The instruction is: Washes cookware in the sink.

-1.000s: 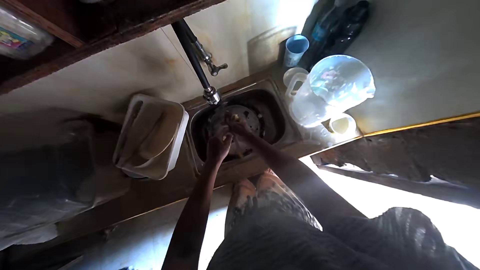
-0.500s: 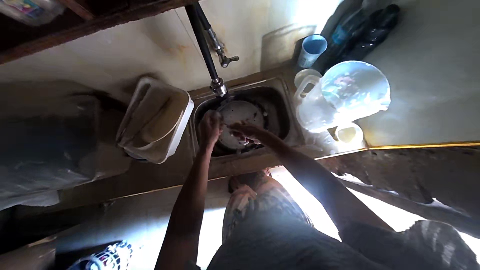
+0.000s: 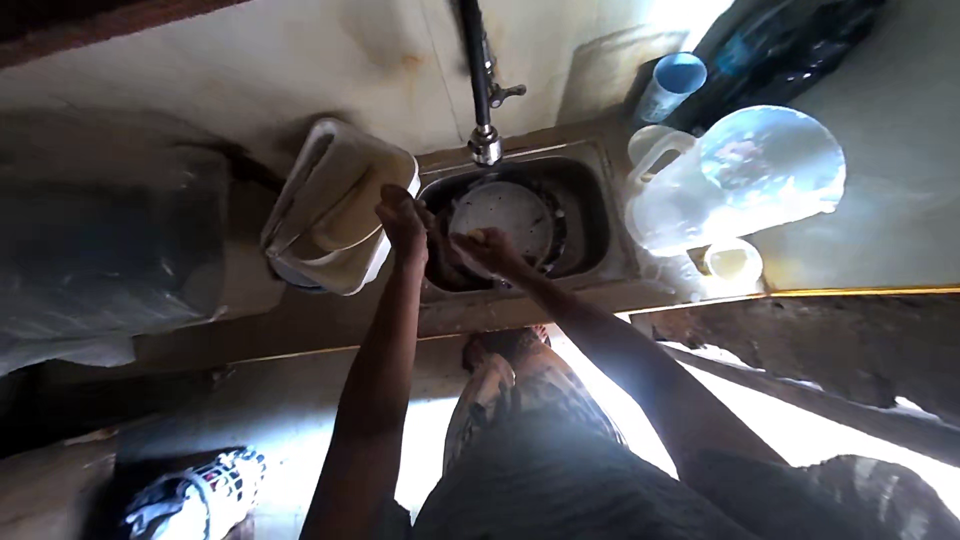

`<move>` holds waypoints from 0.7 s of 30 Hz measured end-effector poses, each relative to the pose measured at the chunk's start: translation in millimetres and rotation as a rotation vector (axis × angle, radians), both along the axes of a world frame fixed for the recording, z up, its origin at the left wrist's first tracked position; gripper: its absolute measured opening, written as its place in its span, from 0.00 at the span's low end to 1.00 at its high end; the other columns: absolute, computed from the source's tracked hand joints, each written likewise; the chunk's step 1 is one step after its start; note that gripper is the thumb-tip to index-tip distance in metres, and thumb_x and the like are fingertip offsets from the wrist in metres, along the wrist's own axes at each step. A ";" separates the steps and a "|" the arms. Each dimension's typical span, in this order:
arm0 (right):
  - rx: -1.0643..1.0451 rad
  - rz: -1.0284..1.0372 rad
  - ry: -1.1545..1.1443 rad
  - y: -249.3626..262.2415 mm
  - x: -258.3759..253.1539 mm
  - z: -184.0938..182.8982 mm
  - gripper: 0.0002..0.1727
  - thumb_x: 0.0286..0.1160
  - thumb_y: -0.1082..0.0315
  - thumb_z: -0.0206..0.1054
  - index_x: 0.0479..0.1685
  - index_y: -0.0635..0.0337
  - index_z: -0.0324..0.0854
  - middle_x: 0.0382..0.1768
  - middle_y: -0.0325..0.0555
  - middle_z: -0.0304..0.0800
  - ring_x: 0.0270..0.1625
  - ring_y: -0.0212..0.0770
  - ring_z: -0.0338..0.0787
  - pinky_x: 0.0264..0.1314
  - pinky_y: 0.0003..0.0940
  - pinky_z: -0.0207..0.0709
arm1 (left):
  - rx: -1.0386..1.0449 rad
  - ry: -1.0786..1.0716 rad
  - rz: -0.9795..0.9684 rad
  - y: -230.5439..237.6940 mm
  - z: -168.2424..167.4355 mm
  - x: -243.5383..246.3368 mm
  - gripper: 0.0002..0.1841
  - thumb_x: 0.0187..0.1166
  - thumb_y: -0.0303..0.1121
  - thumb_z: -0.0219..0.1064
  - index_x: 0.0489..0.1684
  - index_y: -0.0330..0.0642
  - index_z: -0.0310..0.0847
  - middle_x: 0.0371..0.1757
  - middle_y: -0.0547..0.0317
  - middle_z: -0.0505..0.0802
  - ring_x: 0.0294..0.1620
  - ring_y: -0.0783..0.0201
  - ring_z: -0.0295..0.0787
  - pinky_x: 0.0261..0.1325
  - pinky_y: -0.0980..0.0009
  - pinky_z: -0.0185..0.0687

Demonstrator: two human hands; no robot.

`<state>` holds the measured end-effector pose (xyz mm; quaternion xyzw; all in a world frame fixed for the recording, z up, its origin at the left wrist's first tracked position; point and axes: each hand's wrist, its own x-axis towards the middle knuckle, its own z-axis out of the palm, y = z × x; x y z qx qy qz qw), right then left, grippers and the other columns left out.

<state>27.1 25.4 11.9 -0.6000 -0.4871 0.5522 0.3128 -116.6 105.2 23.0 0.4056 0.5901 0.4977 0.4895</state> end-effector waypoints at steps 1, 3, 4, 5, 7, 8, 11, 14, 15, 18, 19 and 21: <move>0.001 -0.059 -0.024 -0.9 1.7 -3.7 0.24 0.84 0.48 0.66 0.43 0.65 0.83 0.33 0.47 0.84 0.34 0.39 0.82 0.42 0.43 0.78 | -0.023 0.060 0.022 11.0 3.0 -15.4 0.11 0.91 0.29 0.50 0.61 0.31 0.67 0.30 0.61 0.83 0.20 0.73 0.77 0.29 0.75 0.81; -0.012 -0.074 -0.065 -6.1 17.2 -22.8 0.25 0.86 0.54 0.64 0.70 0.66 0.75 0.52 0.60 0.88 0.52 0.51 0.89 0.59 0.52 0.82 | -0.113 0.137 0.037 35.8 14.1 -51.6 0.09 0.88 0.28 0.54 0.56 0.30 0.72 0.33 0.61 0.83 0.26 0.73 0.80 0.35 0.76 0.82; -0.019 -0.061 -0.102 -12.9 27.0 -33.2 0.26 0.88 0.59 0.61 0.79 0.64 0.69 0.60 0.64 0.86 0.58 0.55 0.89 0.62 0.54 0.81 | -0.162 0.175 0.017 47.5 21.0 -70.3 0.10 0.87 0.28 0.57 0.57 0.31 0.74 0.38 0.58 0.85 0.32 0.71 0.84 0.40 0.74 0.86; -0.006 -0.040 -0.174 -25.0 36.9 -44.7 0.25 0.90 0.63 0.58 0.82 0.62 0.67 0.67 0.65 0.84 0.64 0.58 0.88 0.67 0.56 0.80 | -0.227 0.226 -0.024 55.2 30.6 -88.0 0.15 0.86 0.31 0.58 0.64 0.32 0.73 0.50 0.53 0.86 0.45 0.66 0.88 0.50 0.69 0.88; 0.140 0.005 -0.408 -61.7 58.9 -82.3 0.23 0.89 0.67 0.58 0.82 0.58 0.74 0.77 0.64 0.78 0.76 0.63 0.80 0.77 0.61 0.74 | -0.327 0.318 -0.082 62.9 51.2 -116.8 0.27 0.84 0.41 0.62 0.79 0.38 0.68 0.78 0.46 0.77 0.77 0.53 0.75 0.73 0.52 0.77; 0.232 0.053 -0.549 -85.2 69.9 -106.6 0.24 0.88 0.67 0.59 0.81 0.56 0.75 0.81 0.63 0.74 0.82 0.65 0.75 0.82 0.62 0.69 | -0.301 0.379 -0.062 62.3 56.3 -129.6 0.30 0.81 0.44 0.65 0.80 0.39 0.68 0.80 0.44 0.75 0.80 0.51 0.71 0.75 0.47 0.73; 0.263 0.328 -0.882 -152.6 82.2 -160.2 0.30 0.90 0.60 0.52 0.90 0.53 0.65 0.92 0.68 0.50 0.94 0.70 0.49 0.93 0.69 0.42 | -0.107 0.461 -0.012 42.8 64.2 -177.2 0.37 0.79 0.40 0.66 0.88 0.39 0.58 0.85 0.43 0.70 0.82 0.52 0.70 0.75 0.51 0.76; 0.352 0.453 -0.928 -163.8 49.1 -172.7 0.30 0.88 0.60 0.53 0.88 0.60 0.66 0.88 0.72 0.59 0.92 0.75 0.53 0.90 0.74 0.44 | 0.014 0.518 0.022 -3.7 61.0 -226.0 0.34 0.84 0.37 0.63 0.89 0.36 0.57 0.85 0.40 0.70 0.78 0.53 0.77 0.74 0.58 0.80; 0.329 0.506 -0.887 -154.6 29.4 -172.0 0.31 0.89 0.60 0.52 0.89 0.62 0.64 0.89 0.71 0.58 0.93 0.73 0.52 0.92 0.72 0.41 | 0.015 0.552 0.041 -25.0 54.9 -240.9 0.31 0.85 0.37 0.63 0.86 0.36 0.61 0.83 0.40 0.74 0.74 0.52 0.81 0.72 0.57 0.82; 0.162 0.639 -0.693 -109.7 -43.8 -163.3 0.32 0.90 0.50 0.50 0.89 0.57 0.66 0.91 0.59 0.59 0.95 0.60 0.53 0.96 0.58 0.42 | -0.086 0.572 0.018 -103.8 17.8 -277.4 0.27 0.87 0.37 0.61 0.83 0.35 0.66 0.80 0.40 0.77 0.70 0.51 0.85 0.71 0.53 0.83; 0.100 0.710 -0.640 -94.2 -68.4 -158.6 0.33 0.91 0.47 0.49 0.89 0.55 0.66 0.90 0.58 0.60 0.94 0.58 0.54 0.96 0.57 0.45 | -0.140 0.562 0.021 -130.0 2.6 -284.8 0.26 0.86 0.34 0.62 0.81 0.32 0.68 0.78 0.37 0.80 0.67 0.49 0.86 0.69 0.52 0.84; 0.125 0.913 -0.593 -69.9 -115.9 -153.9 0.32 0.93 0.48 0.47 0.89 0.57 0.64 0.88 0.62 0.63 0.92 0.62 0.58 0.93 0.60 0.50 | -0.255 0.479 0.051 -183.4 -24.2 -294.9 0.24 0.85 0.27 0.60 0.78 0.26 0.69 0.74 0.33 0.82 0.67 0.47 0.87 0.68 0.54 0.84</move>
